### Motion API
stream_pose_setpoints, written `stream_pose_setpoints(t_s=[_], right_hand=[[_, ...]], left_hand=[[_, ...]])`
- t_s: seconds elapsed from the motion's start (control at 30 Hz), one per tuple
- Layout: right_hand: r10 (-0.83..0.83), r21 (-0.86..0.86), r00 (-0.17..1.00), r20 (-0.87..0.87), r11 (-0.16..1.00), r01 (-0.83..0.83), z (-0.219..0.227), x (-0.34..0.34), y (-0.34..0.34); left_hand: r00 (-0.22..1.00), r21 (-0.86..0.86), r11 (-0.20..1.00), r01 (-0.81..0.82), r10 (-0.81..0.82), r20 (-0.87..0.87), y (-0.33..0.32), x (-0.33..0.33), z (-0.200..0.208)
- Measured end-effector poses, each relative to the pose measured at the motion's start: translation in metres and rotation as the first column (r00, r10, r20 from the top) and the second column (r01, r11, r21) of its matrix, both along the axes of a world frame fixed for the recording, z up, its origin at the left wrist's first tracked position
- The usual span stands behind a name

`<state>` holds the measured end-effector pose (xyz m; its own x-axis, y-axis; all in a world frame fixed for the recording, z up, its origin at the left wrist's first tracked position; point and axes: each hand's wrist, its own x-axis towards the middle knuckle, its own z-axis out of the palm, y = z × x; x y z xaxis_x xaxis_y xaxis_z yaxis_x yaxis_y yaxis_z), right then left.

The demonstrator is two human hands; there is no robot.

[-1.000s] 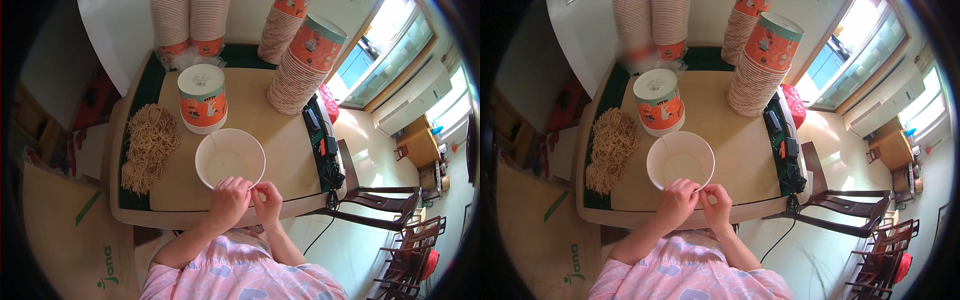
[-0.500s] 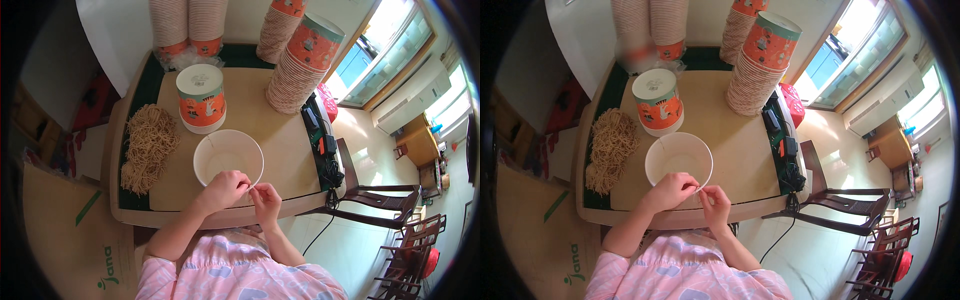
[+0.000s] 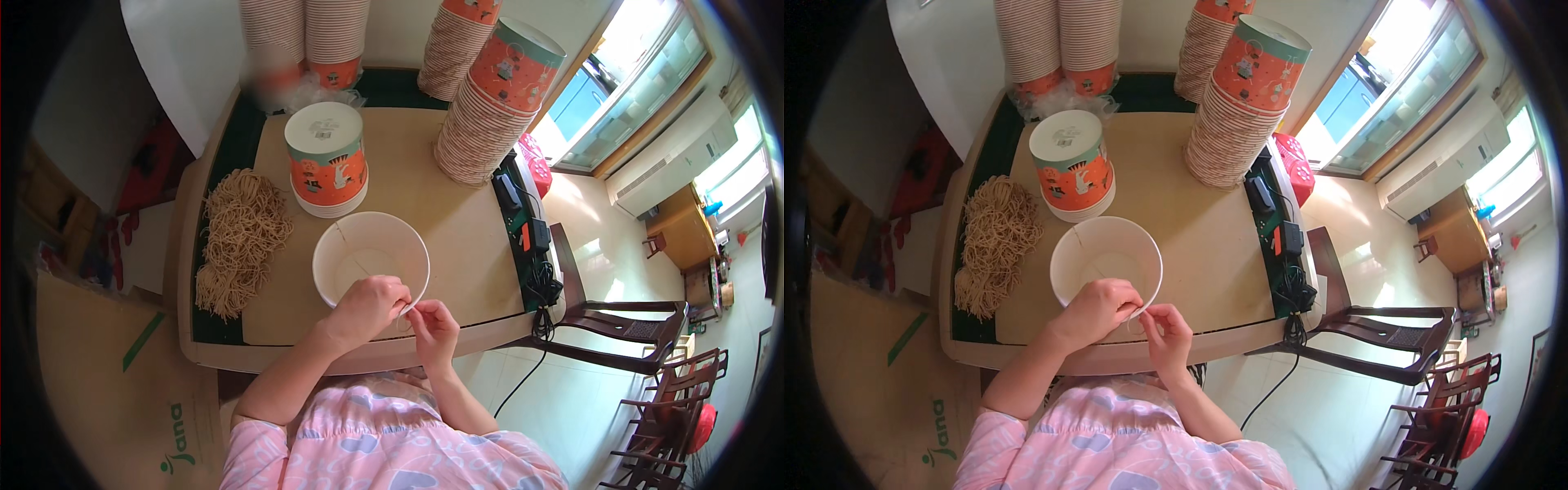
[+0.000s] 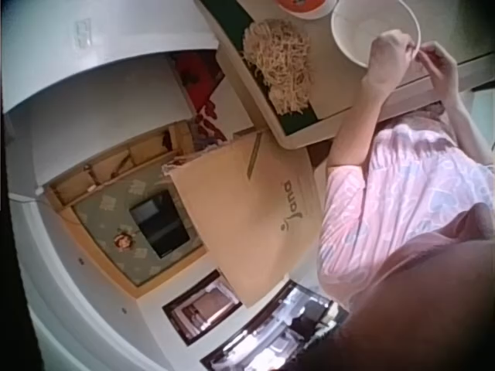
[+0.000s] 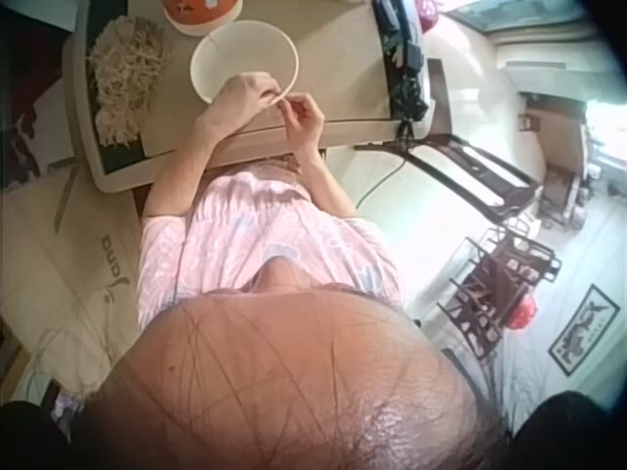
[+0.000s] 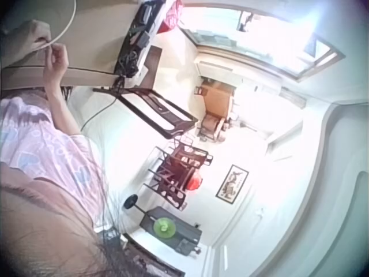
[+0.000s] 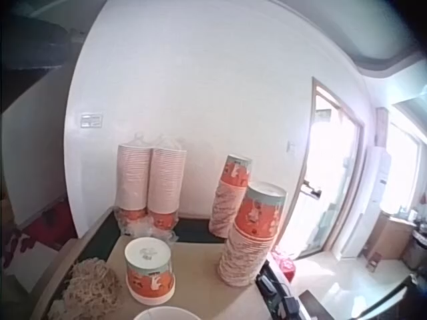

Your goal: Attaching handles to paper buckets by threading strings through pre-punched holes.

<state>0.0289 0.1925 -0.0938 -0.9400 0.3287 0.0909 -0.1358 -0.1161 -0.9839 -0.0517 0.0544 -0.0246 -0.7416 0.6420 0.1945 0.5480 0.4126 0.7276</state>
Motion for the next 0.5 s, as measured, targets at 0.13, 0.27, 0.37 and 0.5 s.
stream_pose_setpoints(t_s=[0.13,0.27,0.37,0.5], right_hand=[[0.014,0.004,1.0,0.02,1.0,-0.014,-0.0008,-0.0003,-0.0005],[0.021,0.009,1.0,0.017,1.0,-0.021,0.0018,-0.001,0.0012],[0.013,0.01,0.999,0.034,1.0,-0.014,0.0021,-0.0007,0.0029],[0.042,-0.028,0.998,0.039,0.999,-0.041,0.0039,-0.0006,0.0039]], left_hand=[[0.999,-0.021,0.999,-0.036,0.036,-0.033,0.0002,0.0028,0.0005],[0.999,0.005,0.999,-0.044,0.044,0.012,-0.0023,0.0047,0.0011],[0.994,0.08,0.996,-0.045,0.036,0.101,-0.0045,0.0062,0.001],[0.998,0.064,0.997,-0.044,0.041,0.044,-0.0035,0.0065,-0.0027]])
